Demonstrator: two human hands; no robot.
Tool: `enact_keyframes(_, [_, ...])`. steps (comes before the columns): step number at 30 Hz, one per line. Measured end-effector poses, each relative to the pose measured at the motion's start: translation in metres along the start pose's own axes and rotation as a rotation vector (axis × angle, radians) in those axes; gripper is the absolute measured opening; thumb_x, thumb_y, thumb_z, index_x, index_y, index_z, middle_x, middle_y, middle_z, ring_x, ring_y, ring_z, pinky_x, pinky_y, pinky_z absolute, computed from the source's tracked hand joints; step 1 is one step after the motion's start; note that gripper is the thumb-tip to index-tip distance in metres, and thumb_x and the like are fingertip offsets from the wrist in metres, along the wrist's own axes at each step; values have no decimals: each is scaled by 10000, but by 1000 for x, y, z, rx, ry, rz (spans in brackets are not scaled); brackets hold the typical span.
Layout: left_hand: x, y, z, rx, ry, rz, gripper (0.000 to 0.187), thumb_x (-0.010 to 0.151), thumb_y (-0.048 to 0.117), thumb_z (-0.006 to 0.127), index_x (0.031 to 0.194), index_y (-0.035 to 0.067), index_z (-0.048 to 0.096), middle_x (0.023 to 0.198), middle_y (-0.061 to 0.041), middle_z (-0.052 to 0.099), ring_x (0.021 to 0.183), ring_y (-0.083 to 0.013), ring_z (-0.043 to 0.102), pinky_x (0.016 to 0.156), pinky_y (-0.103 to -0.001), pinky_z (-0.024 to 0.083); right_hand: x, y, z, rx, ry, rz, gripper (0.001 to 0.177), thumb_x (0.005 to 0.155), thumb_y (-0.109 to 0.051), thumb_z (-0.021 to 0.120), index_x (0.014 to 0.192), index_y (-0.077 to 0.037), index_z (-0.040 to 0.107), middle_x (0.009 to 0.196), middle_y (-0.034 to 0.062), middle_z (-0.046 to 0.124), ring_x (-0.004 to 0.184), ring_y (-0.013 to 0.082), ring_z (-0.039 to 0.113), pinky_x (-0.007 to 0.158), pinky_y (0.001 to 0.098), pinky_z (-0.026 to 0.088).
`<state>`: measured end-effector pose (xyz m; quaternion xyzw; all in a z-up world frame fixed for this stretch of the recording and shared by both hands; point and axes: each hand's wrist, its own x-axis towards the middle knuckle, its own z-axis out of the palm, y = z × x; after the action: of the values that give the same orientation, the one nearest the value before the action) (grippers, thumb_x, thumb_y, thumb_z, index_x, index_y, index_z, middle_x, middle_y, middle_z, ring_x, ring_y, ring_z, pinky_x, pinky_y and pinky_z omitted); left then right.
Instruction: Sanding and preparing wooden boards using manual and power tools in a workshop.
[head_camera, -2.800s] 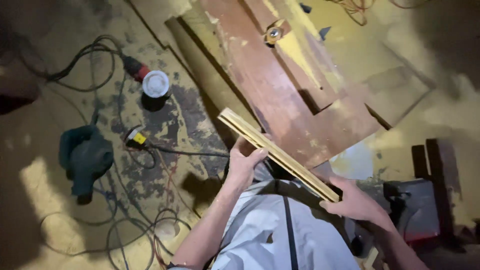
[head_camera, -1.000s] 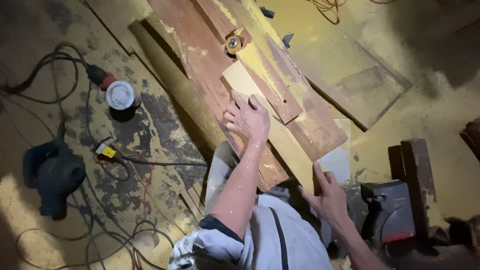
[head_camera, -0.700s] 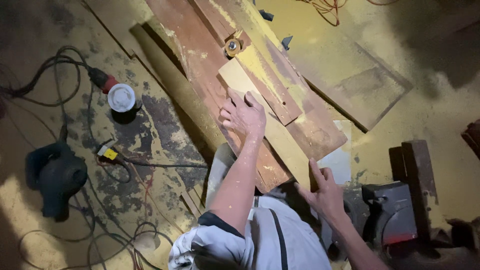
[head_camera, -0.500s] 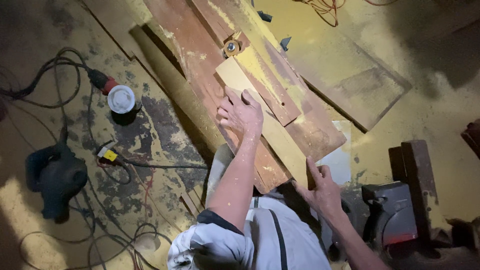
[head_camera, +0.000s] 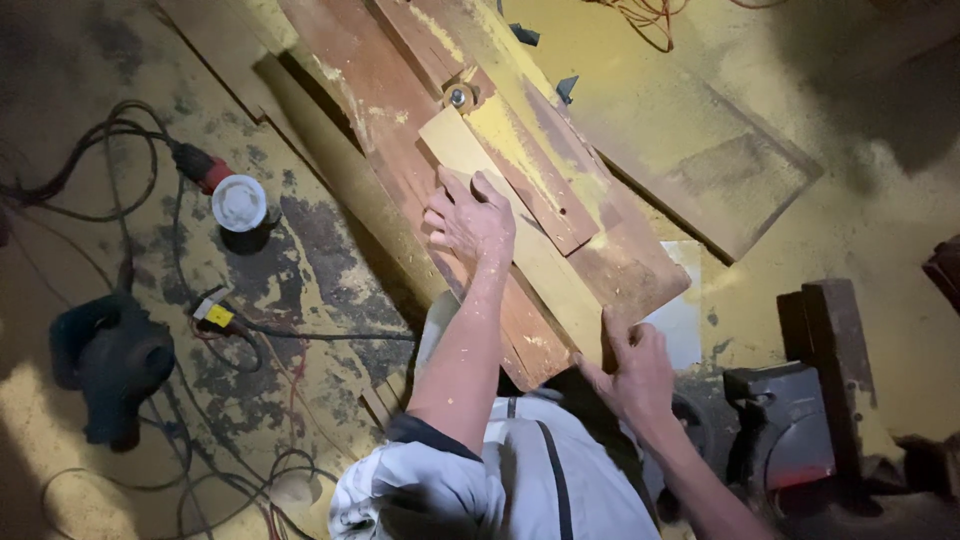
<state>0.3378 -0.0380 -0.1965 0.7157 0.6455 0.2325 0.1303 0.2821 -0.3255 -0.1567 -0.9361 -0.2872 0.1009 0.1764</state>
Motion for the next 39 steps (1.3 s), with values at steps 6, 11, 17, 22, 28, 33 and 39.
enact_keyframes(6, [5,-5,16,-8,49,8,547,961,523,563,1420,226,575,1145,-36,541,1149,-311,497,871,-484,380,7,-5,2,-9,99,-76,770,713,-625,807,1346,-208,676,937,109,474,871,406,595,715,476,500])
enact_keyframes(11, [13,-4,20,-28,148,53,522,940,474,618,1382,198,595,1107,-53,532,1113,-336,519,830,-498,395,14,-5,8,-7,80,-98,729,748,-570,799,1354,-193,648,931,97,470,877,385,598,734,466,504])
enact_keyframes(17, [26,1,18,-31,201,79,495,920,452,659,1333,181,633,1055,-46,543,1050,-332,549,779,-477,388,26,-21,0,19,47,-135,795,727,-484,820,1409,-135,606,946,151,505,913,434,602,747,504,487])
enact_keyframes(22, [41,7,16,-21,91,29,522,952,470,618,1400,200,597,1127,-55,543,1131,-336,536,831,-489,411,37,-14,23,34,116,-148,807,757,-528,810,1436,-149,596,914,136,468,837,402,571,716,480,449])
enact_keyframes(28, [64,3,32,-12,94,40,524,964,481,622,1414,214,594,1155,-63,562,1155,-342,541,835,-498,433,58,-30,23,63,160,-191,814,731,-529,836,1415,-148,614,883,138,459,800,382,573,730,462,452])
enact_keyframes(33, [75,6,37,5,164,62,521,932,452,658,1383,195,612,1147,-65,571,1154,-349,555,822,-509,451,62,-44,22,38,292,-380,707,818,-402,746,1423,-70,593,1037,207,511,876,389,549,752,499,428])
enact_keyframes(39, [98,7,48,17,203,78,504,946,479,631,1365,199,620,1150,-68,589,1171,-357,568,812,-504,465,42,-41,37,248,189,-647,601,877,28,553,1475,4,506,1478,296,509,1339,498,500,1078,614,371])
